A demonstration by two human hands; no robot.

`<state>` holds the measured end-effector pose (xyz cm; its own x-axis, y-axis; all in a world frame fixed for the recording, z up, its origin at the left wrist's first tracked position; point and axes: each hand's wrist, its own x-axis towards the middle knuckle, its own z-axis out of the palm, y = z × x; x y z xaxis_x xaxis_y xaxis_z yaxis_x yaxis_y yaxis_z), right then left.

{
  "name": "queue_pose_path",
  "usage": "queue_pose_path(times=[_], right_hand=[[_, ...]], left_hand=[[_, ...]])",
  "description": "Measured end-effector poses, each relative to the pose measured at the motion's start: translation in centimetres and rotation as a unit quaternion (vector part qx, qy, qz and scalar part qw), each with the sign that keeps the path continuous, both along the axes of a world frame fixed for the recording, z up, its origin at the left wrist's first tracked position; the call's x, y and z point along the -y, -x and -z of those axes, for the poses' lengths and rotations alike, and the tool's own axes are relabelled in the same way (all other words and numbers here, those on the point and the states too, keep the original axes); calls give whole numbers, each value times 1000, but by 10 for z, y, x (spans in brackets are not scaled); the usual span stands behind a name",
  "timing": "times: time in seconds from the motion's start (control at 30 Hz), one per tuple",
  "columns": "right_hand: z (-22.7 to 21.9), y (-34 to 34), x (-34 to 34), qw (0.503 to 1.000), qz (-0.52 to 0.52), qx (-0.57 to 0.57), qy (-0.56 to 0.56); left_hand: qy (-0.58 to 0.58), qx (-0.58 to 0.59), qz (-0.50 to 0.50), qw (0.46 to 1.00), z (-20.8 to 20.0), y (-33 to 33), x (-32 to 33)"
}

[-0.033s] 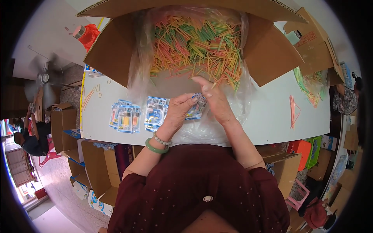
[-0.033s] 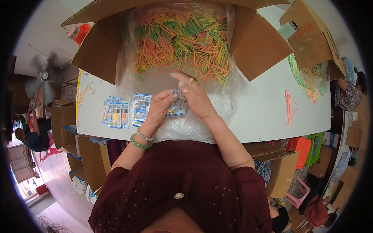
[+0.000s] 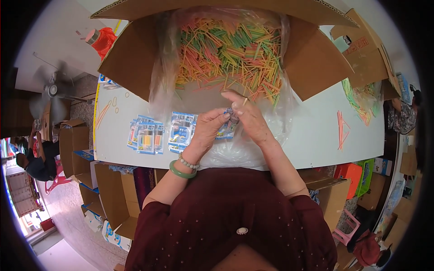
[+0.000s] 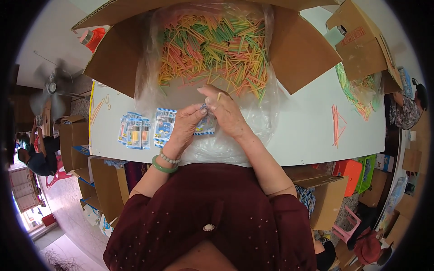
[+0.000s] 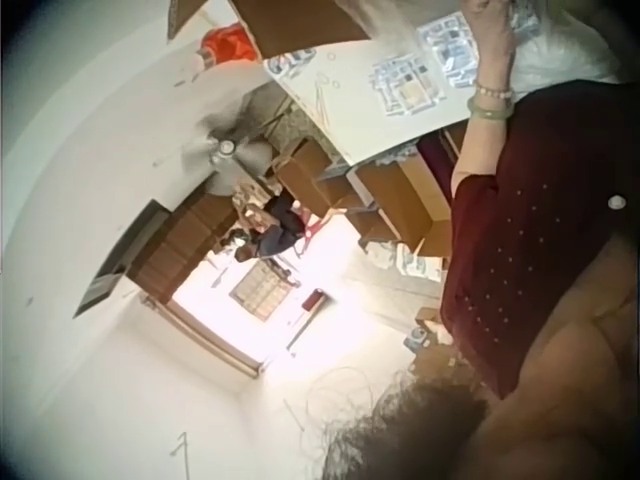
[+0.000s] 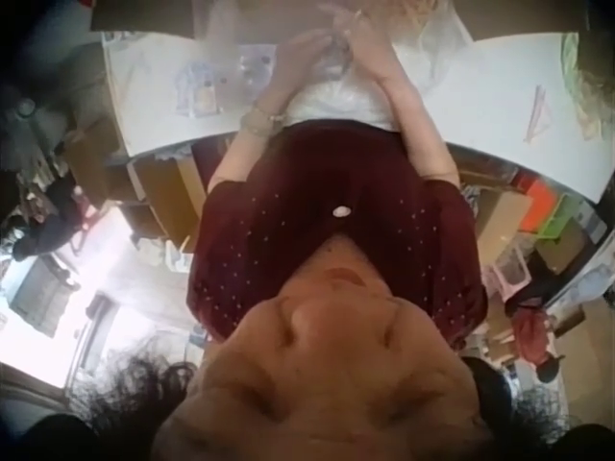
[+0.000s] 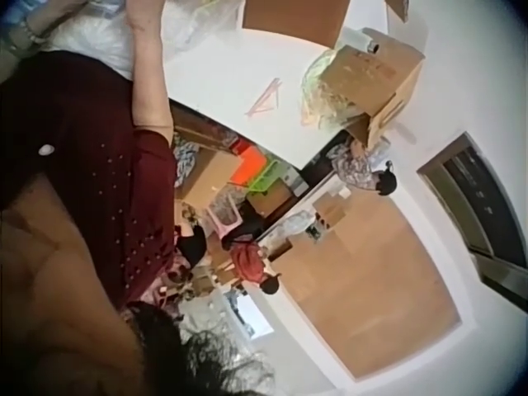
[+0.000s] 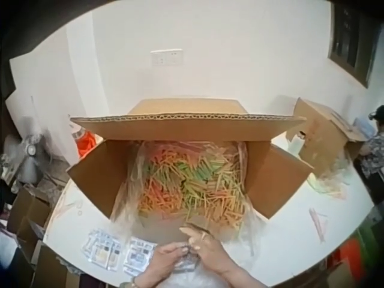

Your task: Packaging small colorful plastic items into plastic bags and placing them into cardboard boxes.

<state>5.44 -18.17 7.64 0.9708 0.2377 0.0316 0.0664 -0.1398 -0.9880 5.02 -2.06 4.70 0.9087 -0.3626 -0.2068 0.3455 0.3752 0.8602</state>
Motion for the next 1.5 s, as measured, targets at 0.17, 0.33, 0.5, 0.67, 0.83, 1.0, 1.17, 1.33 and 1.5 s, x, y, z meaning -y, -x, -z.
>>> queue_pose_path(times=[0.17, 0.33, 0.5, 0.67, 0.83, 1.0, 1.17, 1.33, 1.5], right_hand=[[-9, 12, -2, 994, 28, -87, -66], [-6, 12, 1, 973, 33, -114, -198], [-7, 18, -10, 982, 19, -126, -142], [-8, 22, -7, 987, 67, -39, -138], [-7, 26, -8, 983, 25, 115, 138], [-4, 28, -4, 993, 63, -91, -38], [6, 23, 6, 996, 47, -72, -37], [50, 19, 14, 989, 98, -22, 108], [29, 25, 17, 990, 75, -111, -47]], left_hand=[[25, -1, -5, 1000, 3, 2, -5], [24, 12, -2, 1000, 4, 3, -9], [32, 37, -43, 998, 10, 2, -19], [16, 43, -46, 998, 2, 4, -22], [5, 30, -52, 998, 8, 4, -25], [17, 62, -36, 997, 8, 1, -26], [0, 75, -13, 997, 0, -1, -18], [-34, 21, -38, 998, 16, 0, -8], [-105, 32, 30, 994, 14, 0, -5]])
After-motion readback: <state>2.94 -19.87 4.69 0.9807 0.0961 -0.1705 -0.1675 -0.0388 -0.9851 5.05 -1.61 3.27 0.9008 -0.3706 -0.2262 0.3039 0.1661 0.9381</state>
